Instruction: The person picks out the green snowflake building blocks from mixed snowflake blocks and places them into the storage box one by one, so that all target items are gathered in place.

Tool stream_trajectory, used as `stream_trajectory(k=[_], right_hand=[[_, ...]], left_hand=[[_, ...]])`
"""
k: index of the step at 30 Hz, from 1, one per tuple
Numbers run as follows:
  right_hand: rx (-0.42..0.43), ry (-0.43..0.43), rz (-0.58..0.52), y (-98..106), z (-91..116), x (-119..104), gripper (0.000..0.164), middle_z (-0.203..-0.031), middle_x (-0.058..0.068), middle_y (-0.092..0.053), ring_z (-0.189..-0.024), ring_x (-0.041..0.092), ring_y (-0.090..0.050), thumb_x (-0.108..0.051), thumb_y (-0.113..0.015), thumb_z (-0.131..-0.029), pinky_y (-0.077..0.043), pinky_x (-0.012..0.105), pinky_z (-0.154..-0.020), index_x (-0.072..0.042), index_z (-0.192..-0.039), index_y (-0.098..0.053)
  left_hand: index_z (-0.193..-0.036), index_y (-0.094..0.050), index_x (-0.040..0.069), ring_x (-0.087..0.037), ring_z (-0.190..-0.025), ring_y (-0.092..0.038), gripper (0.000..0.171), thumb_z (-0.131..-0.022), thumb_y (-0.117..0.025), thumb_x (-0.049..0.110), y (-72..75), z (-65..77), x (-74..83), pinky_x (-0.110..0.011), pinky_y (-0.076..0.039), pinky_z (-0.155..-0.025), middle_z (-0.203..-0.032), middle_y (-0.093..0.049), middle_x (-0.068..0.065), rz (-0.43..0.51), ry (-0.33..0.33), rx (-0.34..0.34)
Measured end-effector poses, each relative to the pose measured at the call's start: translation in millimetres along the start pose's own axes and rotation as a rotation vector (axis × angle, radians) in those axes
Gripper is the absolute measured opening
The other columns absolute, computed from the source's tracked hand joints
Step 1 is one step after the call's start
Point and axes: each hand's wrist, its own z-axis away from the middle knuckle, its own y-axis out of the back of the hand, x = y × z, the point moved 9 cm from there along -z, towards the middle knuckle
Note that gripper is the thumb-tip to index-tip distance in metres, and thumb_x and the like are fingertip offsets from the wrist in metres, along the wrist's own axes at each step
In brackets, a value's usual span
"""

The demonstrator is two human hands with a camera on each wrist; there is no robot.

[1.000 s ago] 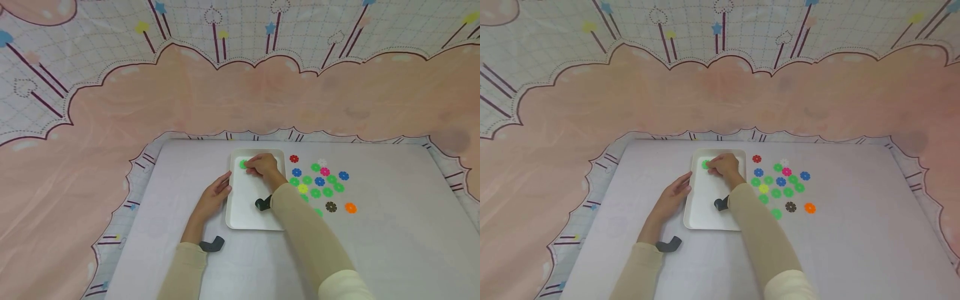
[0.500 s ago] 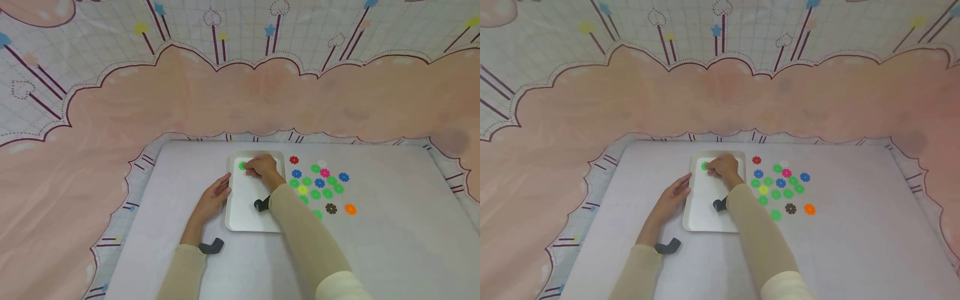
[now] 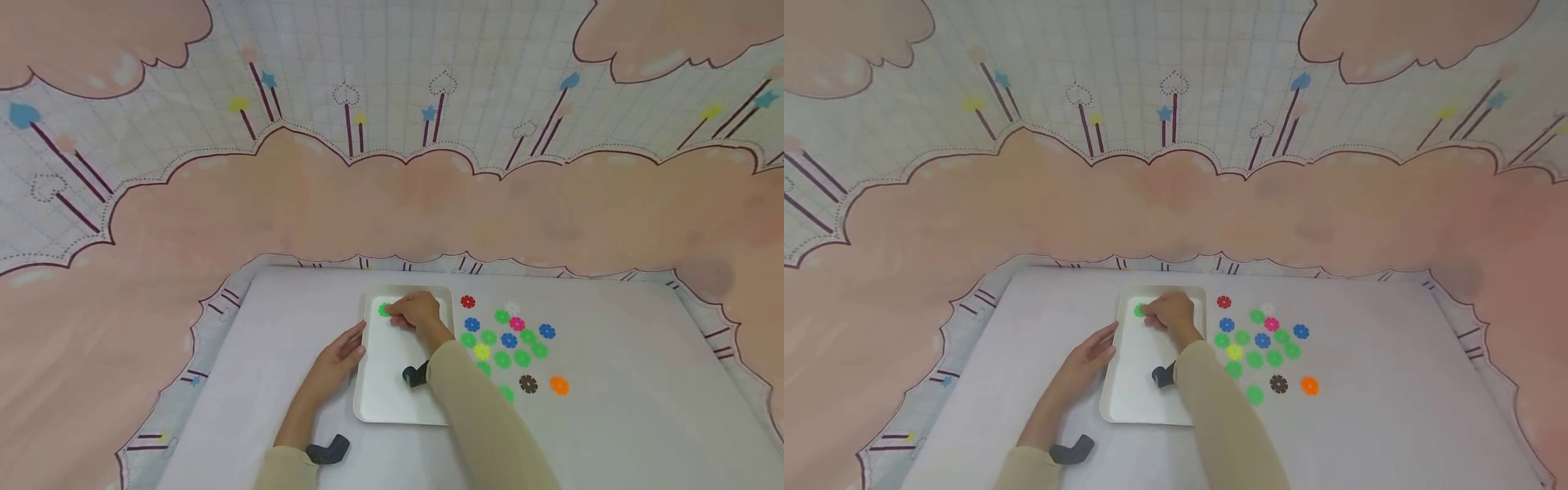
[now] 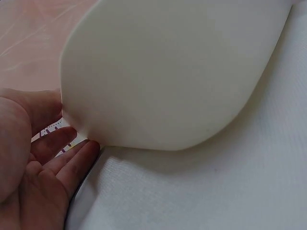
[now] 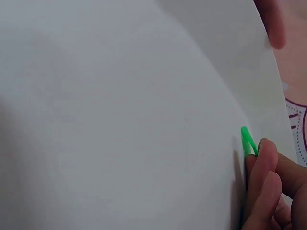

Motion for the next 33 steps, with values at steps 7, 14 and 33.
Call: stream_trajectory(k=[7, 14, 33], right_hand=[[0.004, -0.006, 0.012, -3.1, 2.7, 1.7, 0.024, -0.062, 0.003, -0.07, -0.051, 0.01, -0.063, -0.023, -0.091, -0.078, -0.049, 0.017, -0.046, -0.008, -0.084, -0.074], [0.032, 0.029, -0.011, -1.0, 6.3, 0.2, 0.023, -0.057, 0.002, -0.067, -0.047, 0.009, -0.061, -0.019, -0.092, -0.076, -0.047, 0.016, -0.043, -0.006, -0.08, -0.073], [0.043, 0.022, 0.002, -3.1, 0.0, 3.4, 0.026, -0.059, 0.003, -0.068, -0.048, 0.01, -0.063, -0.022, -0.092, -0.075, -0.049, 0.017, -0.044, -0.008, -0.079, -0.072]], left_hand=[[-0.154, -0.046, 0.02, -0.031, -0.147, -0.044, 0.053, -0.104, -0.061, 0.021, 1.9, 5.9, -0.7, -0.043, -0.047, -0.115, -0.16, -0.044, -0.011, 0.001, 0.009, 0.019], [-0.154, -0.046, 0.019, -0.032, -0.147, -0.044, 0.054, -0.103, -0.063, 0.026, 0.8, 5.2, -4.3, -0.041, -0.047, -0.114, -0.161, -0.043, -0.011, -0.01, -0.007, 0.013], [-0.153, -0.047, 0.026, -0.031, -0.146, -0.046, 0.054, -0.102, -0.064, 0.031, 3.0, 6.3, -3.9, -0.044, -0.047, -0.115, -0.159, -0.046, -0.008, -0.043, 0.0, 0.036]])
